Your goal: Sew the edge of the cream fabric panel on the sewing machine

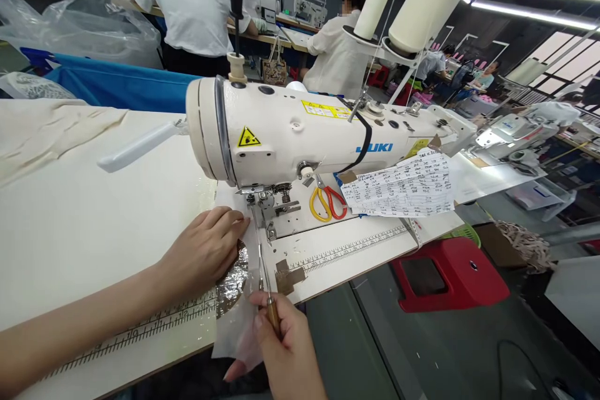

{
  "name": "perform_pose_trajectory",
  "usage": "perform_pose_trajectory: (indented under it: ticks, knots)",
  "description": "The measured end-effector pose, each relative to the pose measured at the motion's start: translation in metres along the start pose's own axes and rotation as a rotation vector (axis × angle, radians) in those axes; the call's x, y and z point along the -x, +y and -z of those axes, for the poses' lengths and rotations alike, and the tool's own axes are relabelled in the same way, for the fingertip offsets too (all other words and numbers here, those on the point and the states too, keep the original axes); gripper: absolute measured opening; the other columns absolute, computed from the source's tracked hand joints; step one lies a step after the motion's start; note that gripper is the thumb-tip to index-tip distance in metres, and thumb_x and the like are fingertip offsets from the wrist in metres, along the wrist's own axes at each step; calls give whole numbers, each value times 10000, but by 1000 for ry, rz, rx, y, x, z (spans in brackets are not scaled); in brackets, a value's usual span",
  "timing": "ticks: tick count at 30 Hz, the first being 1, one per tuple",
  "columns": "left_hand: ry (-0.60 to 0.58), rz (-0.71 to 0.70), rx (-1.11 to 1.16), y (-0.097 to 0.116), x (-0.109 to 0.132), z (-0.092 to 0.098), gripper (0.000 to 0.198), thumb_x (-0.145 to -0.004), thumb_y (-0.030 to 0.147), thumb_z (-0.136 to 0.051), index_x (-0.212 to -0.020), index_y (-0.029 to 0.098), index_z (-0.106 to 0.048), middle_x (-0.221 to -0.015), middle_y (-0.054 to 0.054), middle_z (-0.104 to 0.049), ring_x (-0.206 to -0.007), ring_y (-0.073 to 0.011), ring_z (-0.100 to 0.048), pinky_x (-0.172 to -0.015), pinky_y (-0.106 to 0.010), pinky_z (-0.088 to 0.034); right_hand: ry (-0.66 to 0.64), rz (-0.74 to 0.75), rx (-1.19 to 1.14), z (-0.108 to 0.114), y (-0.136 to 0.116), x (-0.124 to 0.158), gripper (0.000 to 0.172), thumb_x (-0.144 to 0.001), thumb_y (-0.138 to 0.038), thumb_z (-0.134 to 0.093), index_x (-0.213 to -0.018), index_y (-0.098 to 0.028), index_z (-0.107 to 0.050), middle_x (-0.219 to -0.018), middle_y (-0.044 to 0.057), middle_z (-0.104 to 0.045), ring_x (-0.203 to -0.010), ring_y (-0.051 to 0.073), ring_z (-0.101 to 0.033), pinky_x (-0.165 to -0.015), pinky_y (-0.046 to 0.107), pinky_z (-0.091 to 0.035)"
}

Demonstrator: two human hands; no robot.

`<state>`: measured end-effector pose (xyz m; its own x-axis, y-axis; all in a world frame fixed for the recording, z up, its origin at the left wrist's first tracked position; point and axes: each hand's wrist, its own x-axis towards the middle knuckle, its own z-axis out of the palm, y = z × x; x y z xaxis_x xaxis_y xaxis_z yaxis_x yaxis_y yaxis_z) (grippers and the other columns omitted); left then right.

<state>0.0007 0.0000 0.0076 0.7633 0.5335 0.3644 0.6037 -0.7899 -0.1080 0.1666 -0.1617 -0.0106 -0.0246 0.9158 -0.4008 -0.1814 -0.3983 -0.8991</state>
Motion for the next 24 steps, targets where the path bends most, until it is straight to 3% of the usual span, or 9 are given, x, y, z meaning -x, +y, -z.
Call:
perform_pose_trajectory:
  ticks: [5, 11, 17, 24]
  knots:
    - [25, -11, 26, -1, 3, -4, 354, -942, 132, -445, -1203, -4, -644, -1121, -182, -630, -1070, -313, -520, -862, -424, -477, 14, -10, -97, -7, 11, 9, 572, -930, -642, -612, -1221, -151, -591, -640, 3, -657, -571, 195, -706, -581, 250, -496]
    - [36, 21, 60, -6, -3, -12, 374, -977, 150, -398, -1237, 13, -630, -1191, -174, -621, -1108, -301, -513, -871, -415, -488, 146, 88, 121, 3, 7, 8, 532, -962, -643, -554, -1201, -176, -644, -689, -6, -608, -594, 186, -712, -608, 255, -528]
    - [81, 13, 61, -18, -7, -19, 420, -972, 149, -365, -1251, -12, -634, -1156, -179, -634, -1085, -304, -544, -841, -417, -513, 165, 177, 213, 1, 5, 5, 534, -993, -641, -490, -1164, -165, -661, -735, 21, -657, -545, 134, -668, -589, 228, -520]
    - [96, -7, 45, -17, -1, -17, 472, -1008, 212, -321, -1287, -2, -636, -1235, -183, -648, -1179, -313, -542, -1001, -485, -459, 109, 203, 261, 17, 19, 9, 424, -1031, -549, -478, -1148, -186, -663, -748, 42, -665, -574, 133, -650, -569, 216, -509]
